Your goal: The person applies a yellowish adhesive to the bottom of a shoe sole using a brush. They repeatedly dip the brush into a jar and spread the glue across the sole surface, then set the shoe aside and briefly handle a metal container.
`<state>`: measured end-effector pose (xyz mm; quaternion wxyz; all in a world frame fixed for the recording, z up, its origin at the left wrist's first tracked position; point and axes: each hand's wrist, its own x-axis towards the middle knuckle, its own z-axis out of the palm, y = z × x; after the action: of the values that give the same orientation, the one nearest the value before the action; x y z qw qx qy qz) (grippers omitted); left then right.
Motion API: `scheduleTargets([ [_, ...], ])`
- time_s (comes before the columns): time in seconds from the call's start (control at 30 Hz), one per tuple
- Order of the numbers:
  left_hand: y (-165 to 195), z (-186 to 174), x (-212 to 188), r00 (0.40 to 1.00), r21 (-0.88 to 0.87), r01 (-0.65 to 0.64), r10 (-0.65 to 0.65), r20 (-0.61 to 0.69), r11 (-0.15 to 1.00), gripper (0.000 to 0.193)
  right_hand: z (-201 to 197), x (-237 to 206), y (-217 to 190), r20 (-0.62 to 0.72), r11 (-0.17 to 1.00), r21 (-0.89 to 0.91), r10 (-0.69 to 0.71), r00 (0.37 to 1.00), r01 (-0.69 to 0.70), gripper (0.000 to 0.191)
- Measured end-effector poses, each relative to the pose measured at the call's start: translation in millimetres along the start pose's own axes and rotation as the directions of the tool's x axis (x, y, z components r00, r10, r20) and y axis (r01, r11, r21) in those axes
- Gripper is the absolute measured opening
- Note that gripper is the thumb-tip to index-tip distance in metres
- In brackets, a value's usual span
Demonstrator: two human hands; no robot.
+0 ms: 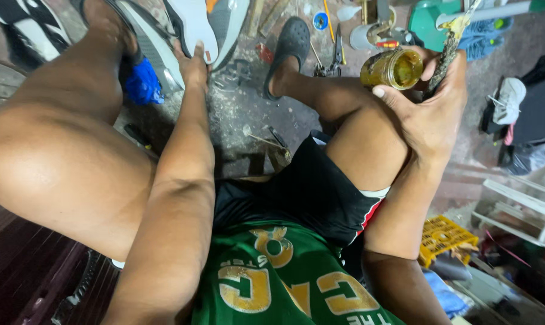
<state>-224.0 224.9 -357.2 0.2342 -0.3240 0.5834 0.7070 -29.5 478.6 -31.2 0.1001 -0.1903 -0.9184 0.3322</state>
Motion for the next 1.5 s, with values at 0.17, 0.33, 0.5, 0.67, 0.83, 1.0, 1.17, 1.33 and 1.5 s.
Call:
scheduleTargets([
  [0.17,-9,-3,-10,0.969,0.378,-0.054,0.14,-0.204,0.924,0.079,4,6,-7,0.034,0.999,0.02,-0.036,0.999,0.036,0.066],
  [0.33,-21,-3,-32,0.872,0.544,-0.036,0.293,-0.393,0.839,0.082,6,3,-14,0.031,0.996,-0.075,-0.05,0.998,0.053,0.072],
  [0.5,-15,15,-63,0.88,0.451,-0.373,0.463,-0.104,0.811,0.034,11,-7,-23,0.019,0.982,-0.051,-0.183,0.983,0.184,0.071],
  [0.67,57,55,-144,0.574,-0.002,-0.748,0.649,0.5,0.663,0.021,9,-30,-39,-0.056,0.935,-0.196,-0.313,0.948,0.296,0.076],
  [0.83,142,27,-274,-0.036,-0.119,-0.983,0.491,0.87,0.139,0.072,5,-46,-42,-0.099,0.934,-0.262,-0.277,0.956,0.243,0.084],
  [1.0,157,37,-352,0.094,0.033,-0.988,0.418,0.903,0.151,0.088,12,-41,-37,-0.067,0.942,0.031,-0.333,0.941,0.335,0.082],
  [1.17,156,21,-346,0.109,0.11,-0.994,0.52,0.847,0.029,0.074,30,-37,-46,-0.273,0.768,0.296,-0.501,0.821,0.567,0.09],
  [1.33,162,-3,-304,0.194,0.049,-0.966,0.589,0.785,0.252,0.071,40,-40,2,-0.088,0.468,0.881,0.023,0.996,0.067,0.063],
  [1.5,149,-4,-276,0.552,0.002,-0.734,0.595,0.585,0.679,0.064,49,-51,118,-0.159,0.394,0.919,0.398,0.904,-0.012,0.041],
])
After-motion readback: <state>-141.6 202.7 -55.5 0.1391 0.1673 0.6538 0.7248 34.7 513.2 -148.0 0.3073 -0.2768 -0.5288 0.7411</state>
